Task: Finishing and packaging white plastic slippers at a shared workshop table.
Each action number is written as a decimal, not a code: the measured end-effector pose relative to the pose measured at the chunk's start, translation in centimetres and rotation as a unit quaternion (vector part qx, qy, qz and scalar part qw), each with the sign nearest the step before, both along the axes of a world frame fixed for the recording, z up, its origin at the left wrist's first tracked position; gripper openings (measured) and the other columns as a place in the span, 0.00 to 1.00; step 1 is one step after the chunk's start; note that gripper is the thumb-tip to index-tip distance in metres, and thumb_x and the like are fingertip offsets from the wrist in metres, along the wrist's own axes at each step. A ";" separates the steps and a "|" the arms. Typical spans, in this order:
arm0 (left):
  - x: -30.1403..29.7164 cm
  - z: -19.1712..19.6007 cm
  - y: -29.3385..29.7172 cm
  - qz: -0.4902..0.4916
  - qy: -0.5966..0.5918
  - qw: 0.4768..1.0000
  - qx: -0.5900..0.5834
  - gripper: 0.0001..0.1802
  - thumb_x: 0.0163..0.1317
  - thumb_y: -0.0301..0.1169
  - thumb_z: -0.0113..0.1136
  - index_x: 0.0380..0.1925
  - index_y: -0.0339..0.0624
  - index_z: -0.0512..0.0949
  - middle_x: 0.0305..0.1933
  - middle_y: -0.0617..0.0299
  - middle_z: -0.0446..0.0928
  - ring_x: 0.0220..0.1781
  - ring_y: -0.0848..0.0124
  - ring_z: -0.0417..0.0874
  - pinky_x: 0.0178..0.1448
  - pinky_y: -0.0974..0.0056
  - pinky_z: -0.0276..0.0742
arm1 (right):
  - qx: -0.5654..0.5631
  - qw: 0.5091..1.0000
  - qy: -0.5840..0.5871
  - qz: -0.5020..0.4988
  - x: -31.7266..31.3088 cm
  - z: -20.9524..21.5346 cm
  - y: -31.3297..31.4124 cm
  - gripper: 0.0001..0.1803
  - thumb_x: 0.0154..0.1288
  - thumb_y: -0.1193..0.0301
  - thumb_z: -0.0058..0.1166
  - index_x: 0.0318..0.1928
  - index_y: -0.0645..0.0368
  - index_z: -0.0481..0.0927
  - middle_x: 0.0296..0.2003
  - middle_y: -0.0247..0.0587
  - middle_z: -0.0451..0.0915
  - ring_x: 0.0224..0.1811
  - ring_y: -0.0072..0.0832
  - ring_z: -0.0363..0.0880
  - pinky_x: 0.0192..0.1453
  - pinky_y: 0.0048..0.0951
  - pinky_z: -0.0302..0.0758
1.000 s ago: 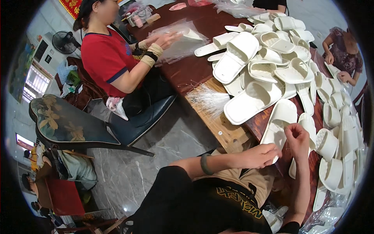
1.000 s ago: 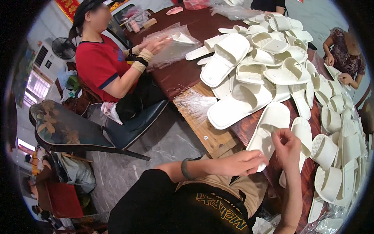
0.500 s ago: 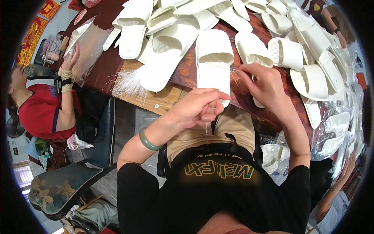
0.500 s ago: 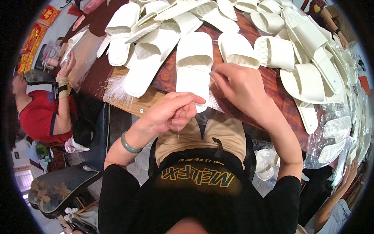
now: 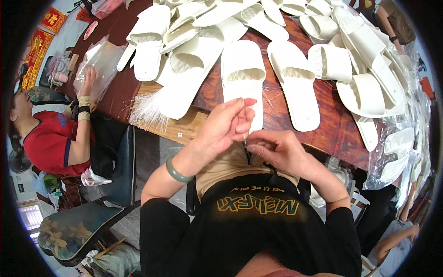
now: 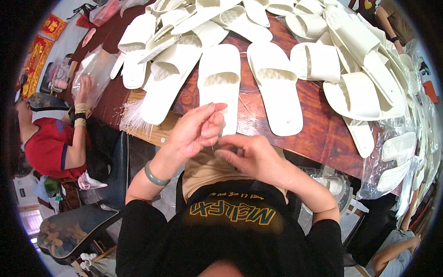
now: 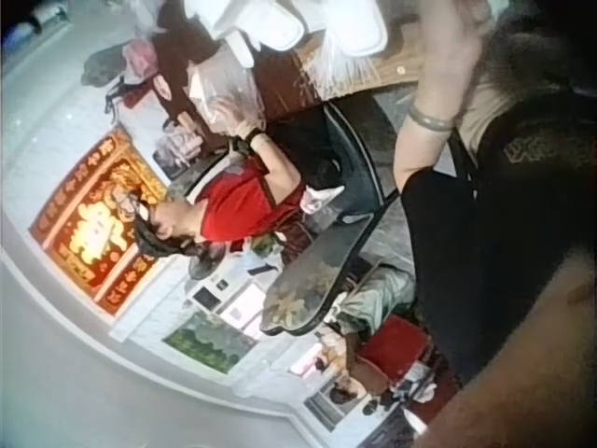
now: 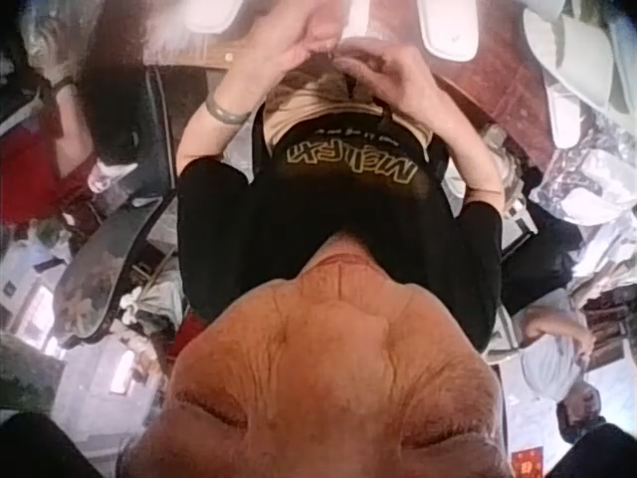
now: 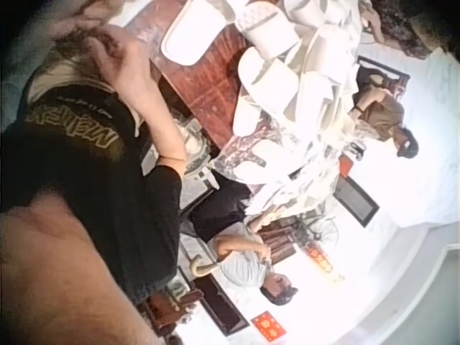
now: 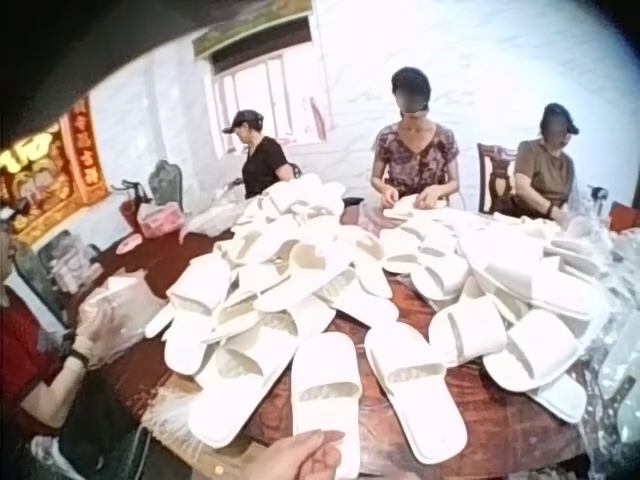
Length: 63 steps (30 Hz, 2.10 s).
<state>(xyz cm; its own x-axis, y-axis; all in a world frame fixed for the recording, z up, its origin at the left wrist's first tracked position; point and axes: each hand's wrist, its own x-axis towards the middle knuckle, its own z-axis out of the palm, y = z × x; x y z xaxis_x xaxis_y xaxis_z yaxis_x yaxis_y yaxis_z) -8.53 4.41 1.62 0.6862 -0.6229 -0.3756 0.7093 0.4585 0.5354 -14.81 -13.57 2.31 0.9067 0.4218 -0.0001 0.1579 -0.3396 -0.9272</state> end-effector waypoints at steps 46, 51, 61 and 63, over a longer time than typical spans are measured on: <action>12.1 2.9 -2.7 0.151 -0.691 0.423 0.567 0.14 0.62 0.33 0.52 0.32 0.30 0.77 0.27 0.47 0.78 0.33 0.59 0.80 0.38 0.58 0.71 | 0.385 0.818 0.416 -0.097 1.6 -1.7 0.0 0.20 0.72 0.61 0.40 0.43 0.68 0.72 0.17 0.36 0.74 0.10 0.18 0.64 0.12 0.17 0.53; 16.3 1.3 -6.9 -0.024 -0.630 0.370 0.683 0.18 0.58 0.42 0.55 0.28 0.36 0.81 0.34 0.48 0.80 0.37 0.52 0.79 0.47 0.55 0.73 | 0.408 0.810 0.413 -0.082 1.4 -2.0 0.4 0.18 0.72 0.61 0.40 0.43 0.67 0.72 0.20 0.37 0.76 0.13 0.18 0.67 0.14 0.17 0.55; 20.4 -1.3 -7.6 0.011 -0.583 0.539 0.608 0.11 0.55 0.35 0.57 0.31 0.39 0.82 0.32 0.54 0.82 0.37 0.64 0.82 0.44 0.64 0.74 | 0.363 0.871 0.322 -0.073 0.3 -1.0 -2.7 0.16 0.72 0.63 0.40 0.46 0.66 0.72 0.23 0.32 0.75 0.18 0.15 0.68 0.19 0.16 0.59; 20.5 -0.8 -6.8 0.096 -0.539 0.673 0.498 0.11 0.60 0.32 0.53 0.32 0.35 0.80 0.30 0.56 0.81 0.35 0.69 0.81 0.41 0.66 0.74 | 0.332 0.897 0.282 -0.072 -0.5 0.6 -4.0 0.15 0.71 0.65 0.41 0.46 0.66 0.72 0.25 0.32 0.75 0.20 0.15 0.68 0.21 0.16 0.61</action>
<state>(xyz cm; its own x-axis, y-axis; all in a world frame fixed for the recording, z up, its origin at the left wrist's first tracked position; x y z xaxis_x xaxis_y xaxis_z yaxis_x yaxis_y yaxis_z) 12.01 -2.40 0.85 0.9261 -0.2921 0.2386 -0.3578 -0.4800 0.8010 -15.29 -17.56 2.90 0.8864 0.3770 -0.2685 -0.4016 0.3380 -0.8512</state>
